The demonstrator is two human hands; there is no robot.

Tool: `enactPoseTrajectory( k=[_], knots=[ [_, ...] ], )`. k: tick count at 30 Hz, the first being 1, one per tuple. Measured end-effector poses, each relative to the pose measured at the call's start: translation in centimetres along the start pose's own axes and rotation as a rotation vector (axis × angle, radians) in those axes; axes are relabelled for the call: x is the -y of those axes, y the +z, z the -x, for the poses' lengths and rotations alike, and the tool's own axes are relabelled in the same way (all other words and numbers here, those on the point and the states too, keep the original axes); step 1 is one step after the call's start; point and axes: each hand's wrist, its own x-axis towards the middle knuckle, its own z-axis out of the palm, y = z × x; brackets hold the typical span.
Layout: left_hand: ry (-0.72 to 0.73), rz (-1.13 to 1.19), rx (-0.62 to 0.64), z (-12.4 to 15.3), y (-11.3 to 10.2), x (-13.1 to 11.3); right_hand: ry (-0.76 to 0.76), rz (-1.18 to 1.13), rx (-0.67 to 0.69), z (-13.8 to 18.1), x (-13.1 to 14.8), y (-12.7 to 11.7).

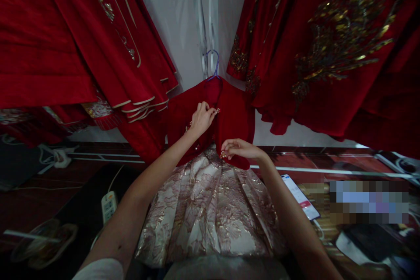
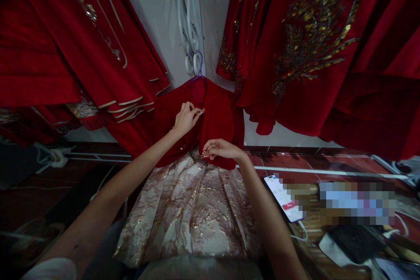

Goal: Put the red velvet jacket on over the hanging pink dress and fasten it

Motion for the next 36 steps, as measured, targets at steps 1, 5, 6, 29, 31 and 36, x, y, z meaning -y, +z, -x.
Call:
enactPoseTrajectory(
  k=[1, 5, 6, 29, 31, 36],
  knots=[
    [0.015, -0.006, -0.004, -0.3, 0.0, 0.1, 0.000, -0.002, 0.004, 0.0, 0.0, 0.0],
    [0.084, -0.002, 0.028, -1.1, -0.1, 0.1, -0.002, -0.001, 0.007, -0.1, -0.2, -0.1],
    [0.108, 0.006, 0.046, -1.3, -0.2, 0.0, -0.003, 0.003, 0.005, -0.1, -0.2, -0.2],
    [-0.318, -0.191, -0.131, -0.5, -3.7, 1.1, -0.078, 0.310, -0.932, -11.7, 3.9, 0.0],
    [-0.393, -0.209, -0.076, -0.6, -4.3, 2.7, -0.043, 0.456, -1.032, -10.8, 3.1, -0.4],
    [-0.453, -0.357, 0.056, -1.8, -7.0, 6.8, -0.141, 0.805, -1.175, -7.4, 2.9, -4.1]
  ],
)
